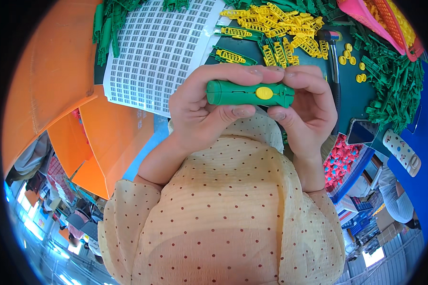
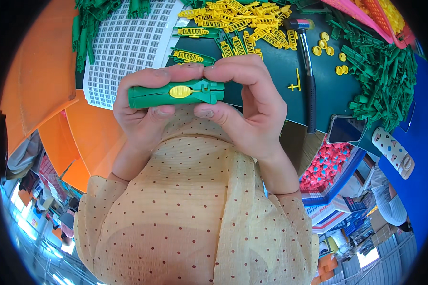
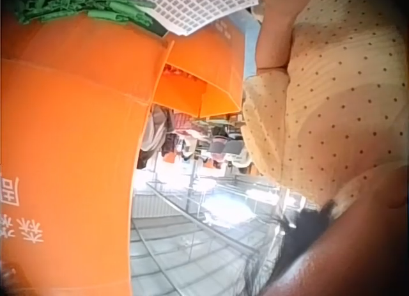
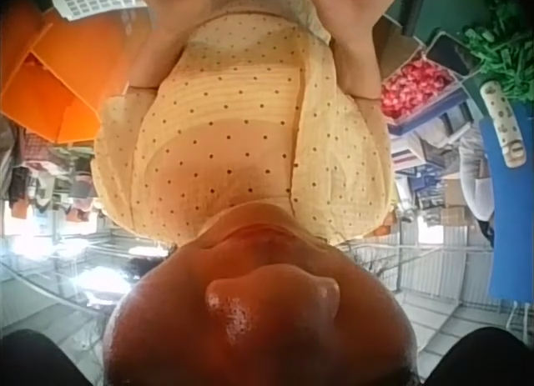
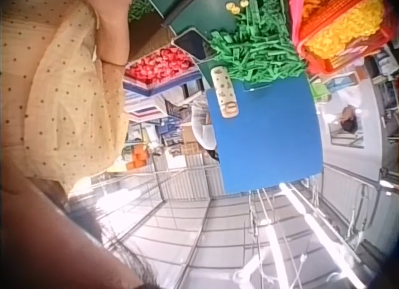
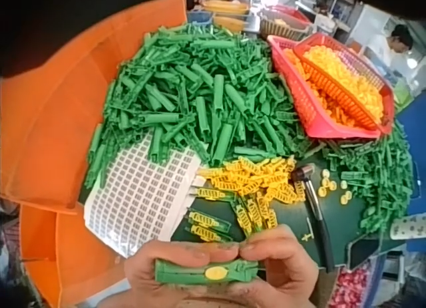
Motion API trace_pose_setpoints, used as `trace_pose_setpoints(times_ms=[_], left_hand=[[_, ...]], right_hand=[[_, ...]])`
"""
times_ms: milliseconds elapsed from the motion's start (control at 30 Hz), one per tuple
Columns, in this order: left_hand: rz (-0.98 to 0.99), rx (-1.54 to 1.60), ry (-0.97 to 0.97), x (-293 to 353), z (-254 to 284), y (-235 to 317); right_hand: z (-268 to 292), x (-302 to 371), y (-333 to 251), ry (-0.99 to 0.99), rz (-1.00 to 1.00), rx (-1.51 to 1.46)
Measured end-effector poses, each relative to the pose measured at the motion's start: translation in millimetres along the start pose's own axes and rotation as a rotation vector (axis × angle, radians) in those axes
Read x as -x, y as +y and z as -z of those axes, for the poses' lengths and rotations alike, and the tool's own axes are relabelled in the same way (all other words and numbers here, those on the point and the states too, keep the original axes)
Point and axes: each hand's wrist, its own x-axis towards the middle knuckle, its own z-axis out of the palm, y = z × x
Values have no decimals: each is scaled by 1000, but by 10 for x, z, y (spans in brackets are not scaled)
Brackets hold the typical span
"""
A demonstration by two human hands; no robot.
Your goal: Assembling small yellow plastic components into green housings and securing them with a small hammer.
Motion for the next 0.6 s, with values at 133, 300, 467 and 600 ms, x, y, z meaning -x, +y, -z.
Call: trace_pose_setpoints(times_ms=[133,300,467,600], left_hand=[[18,18,3,4,7,17],[-16,-56,-45,-25,36,23],[4,17,70,20,-38,34],[87,-85,162,-3,-77,108]], right_hand=[[10,0,-5,-17,-1,18],[-7,-7,-3,-12,-9,-24],[-52,-24,-58,8,6,-124],[5,-45,-24,-36,109,-49]])
